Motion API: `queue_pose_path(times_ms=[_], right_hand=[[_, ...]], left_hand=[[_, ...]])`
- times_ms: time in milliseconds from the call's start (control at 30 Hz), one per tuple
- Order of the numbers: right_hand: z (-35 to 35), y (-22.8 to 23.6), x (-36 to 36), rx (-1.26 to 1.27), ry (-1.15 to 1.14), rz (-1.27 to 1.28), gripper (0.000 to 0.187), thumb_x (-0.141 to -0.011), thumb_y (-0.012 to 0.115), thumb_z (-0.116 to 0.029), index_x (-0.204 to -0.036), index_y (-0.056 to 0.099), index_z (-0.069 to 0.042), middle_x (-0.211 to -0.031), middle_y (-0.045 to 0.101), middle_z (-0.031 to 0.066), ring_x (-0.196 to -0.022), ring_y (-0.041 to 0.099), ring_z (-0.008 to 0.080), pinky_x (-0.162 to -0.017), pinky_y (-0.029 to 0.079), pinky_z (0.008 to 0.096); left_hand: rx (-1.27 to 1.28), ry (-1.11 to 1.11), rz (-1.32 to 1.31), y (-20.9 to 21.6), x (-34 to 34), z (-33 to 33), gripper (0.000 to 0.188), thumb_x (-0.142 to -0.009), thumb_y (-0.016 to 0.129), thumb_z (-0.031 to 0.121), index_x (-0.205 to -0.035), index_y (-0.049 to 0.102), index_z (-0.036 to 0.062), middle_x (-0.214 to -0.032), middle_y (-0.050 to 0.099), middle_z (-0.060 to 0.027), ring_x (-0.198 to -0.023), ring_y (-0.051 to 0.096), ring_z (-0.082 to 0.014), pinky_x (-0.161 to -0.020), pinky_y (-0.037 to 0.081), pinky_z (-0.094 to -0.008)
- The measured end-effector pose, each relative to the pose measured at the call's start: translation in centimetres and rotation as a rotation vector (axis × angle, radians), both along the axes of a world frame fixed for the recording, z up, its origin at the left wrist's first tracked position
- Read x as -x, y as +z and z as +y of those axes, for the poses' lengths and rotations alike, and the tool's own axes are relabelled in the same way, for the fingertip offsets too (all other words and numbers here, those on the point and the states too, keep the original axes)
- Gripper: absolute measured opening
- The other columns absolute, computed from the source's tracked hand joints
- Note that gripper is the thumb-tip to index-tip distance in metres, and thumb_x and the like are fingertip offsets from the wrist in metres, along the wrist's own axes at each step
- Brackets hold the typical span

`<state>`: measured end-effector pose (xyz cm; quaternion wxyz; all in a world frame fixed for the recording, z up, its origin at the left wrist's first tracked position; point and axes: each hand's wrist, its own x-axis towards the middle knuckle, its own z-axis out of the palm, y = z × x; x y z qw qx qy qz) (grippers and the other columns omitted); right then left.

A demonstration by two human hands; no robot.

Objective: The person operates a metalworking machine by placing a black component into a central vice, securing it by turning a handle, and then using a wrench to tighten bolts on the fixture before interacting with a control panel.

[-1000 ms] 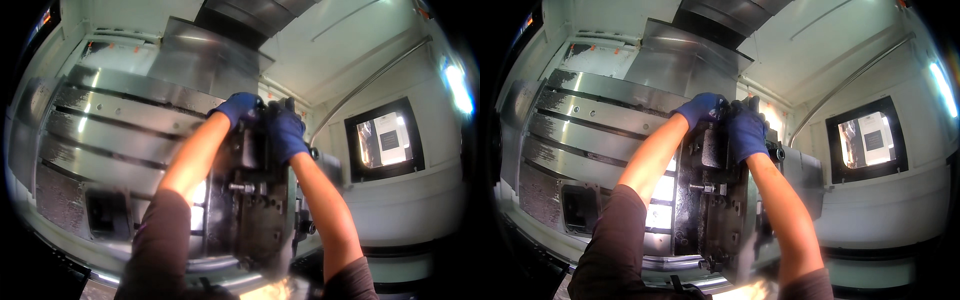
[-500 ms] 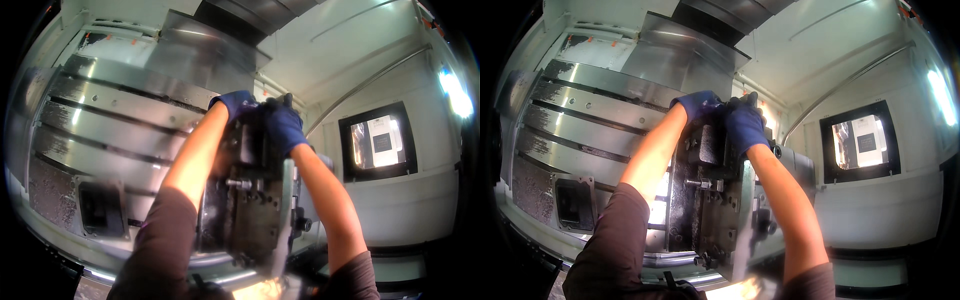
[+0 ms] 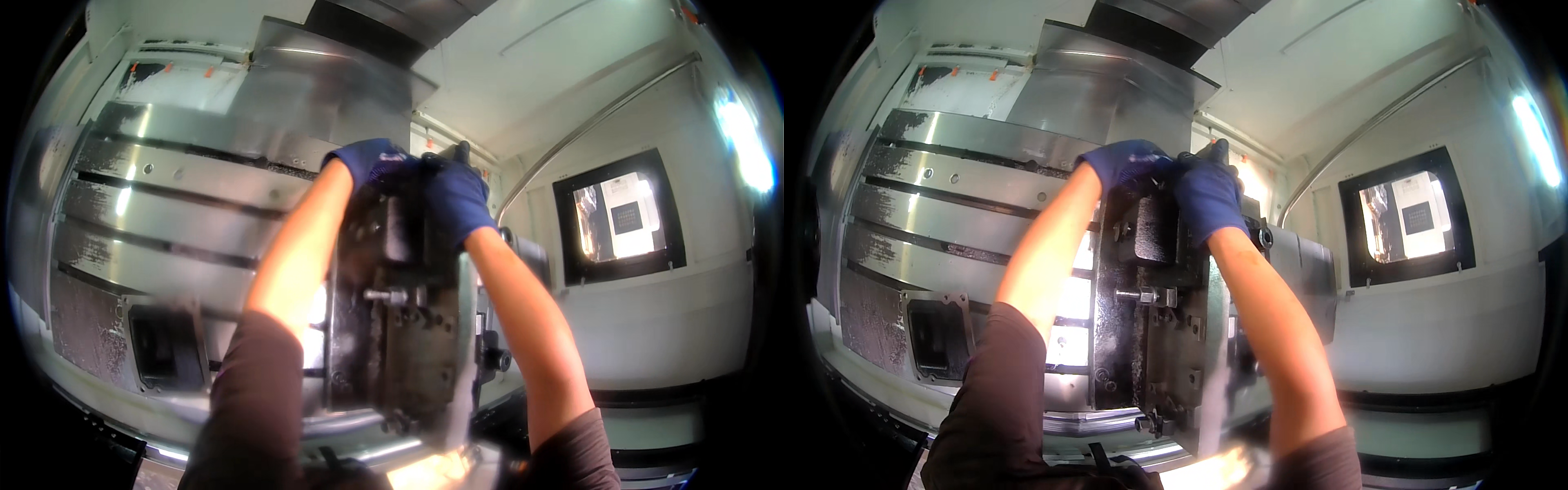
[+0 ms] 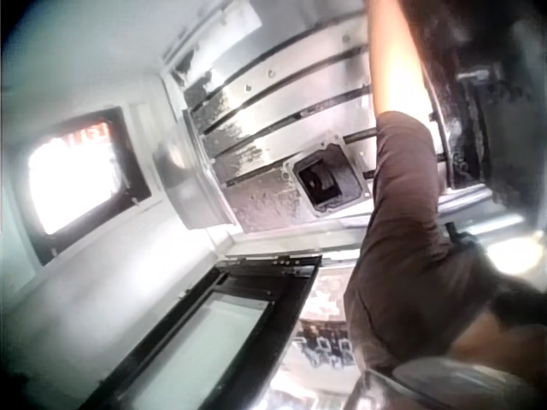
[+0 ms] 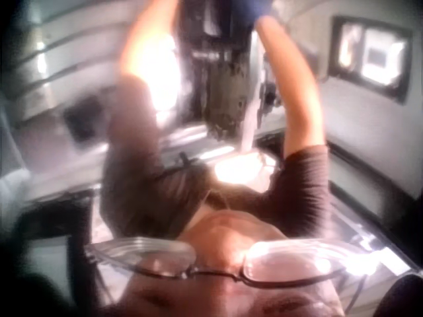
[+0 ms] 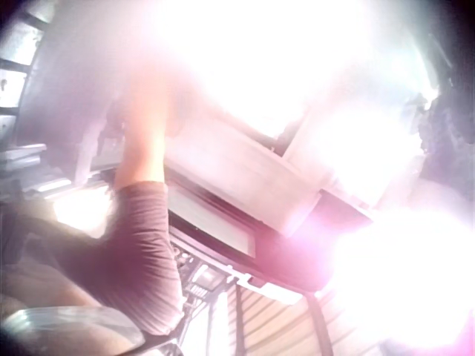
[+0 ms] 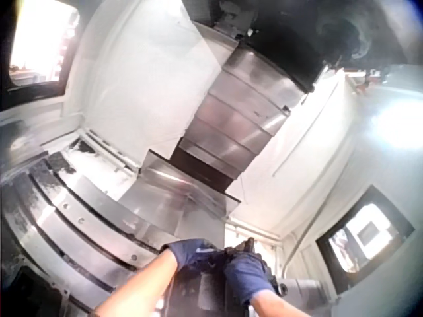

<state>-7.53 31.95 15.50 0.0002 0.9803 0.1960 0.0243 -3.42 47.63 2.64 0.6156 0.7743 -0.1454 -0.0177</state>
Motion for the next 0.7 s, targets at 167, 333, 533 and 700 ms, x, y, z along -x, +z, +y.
queue_pose_path(times_ms=[167, 333, 533, 700], right_hand=[[-0.6, -0.1, -0.2, 0.000, -0.070, 0.019, 0.028, -0.082, 0.057, -0.024, -0.108, 0.069, -0.022, -0.132, 0.042, 0.0144, -0.114, 0.051, 0.0402, -0.098, 0.040, 0.0476], [-0.2, 0.0, -0.2, 0.006, -0.128, 0.030, 0.033, -0.083, 0.057, -0.022, -0.114, 0.068, -0.022, -0.139, 0.040, 0.0143, -0.118, 0.047, 0.0388, -0.100, 0.038, 0.0456], [0.4, 0.8, -0.4, 0.157, -0.135, 0.150, 0.040, -0.085, 0.054, -0.023, -0.125, 0.059, -0.017, -0.140, 0.040, 0.0163, -0.120, 0.046, 0.0383, -0.102, 0.036, 0.0463], [-0.6, -1.3, -2.6, 0.109, -0.216, 0.142, 0.059, -0.088, 0.052, -0.027, -0.139, 0.033, -0.005, -0.134, 0.045, 0.0204, -0.119, 0.047, 0.0379, -0.100, 0.036, 0.0469]], left_hand=[[0.210, 0.015, 0.438, 3.1, 2.2, 0.5, 0.033, -0.092, 0.063, 0.032, -0.096, 0.064, -0.0003, -0.088, 0.065, -0.0110, -0.063, 0.063, -0.0176, -0.048, 0.049, -0.0303], [0.374, -0.073, 0.491, 1.6, 1.6, 0.0, 0.026, -0.090, 0.063, 0.026, -0.097, 0.064, 0.0008, -0.086, 0.065, -0.0076, -0.069, 0.063, -0.0154, -0.058, 0.050, -0.0286], [-0.348, 0.151, -0.045, 0.8, 2.4, -0.8, 0.024, -0.084, 0.064, 0.020, -0.105, 0.063, 0.0079, -0.089, 0.066, -0.0143, -0.083, 0.066, -0.0259, -0.074, 0.052, -0.0362], [-0.719, 0.166, -0.383, 2.4, 1.8, -0.4, 0.035, -0.077, 0.070, 0.023, -0.109, 0.063, 0.0113, -0.093, 0.067, -0.0168, -0.084, 0.066, -0.0318, -0.079, 0.051, -0.0395]])
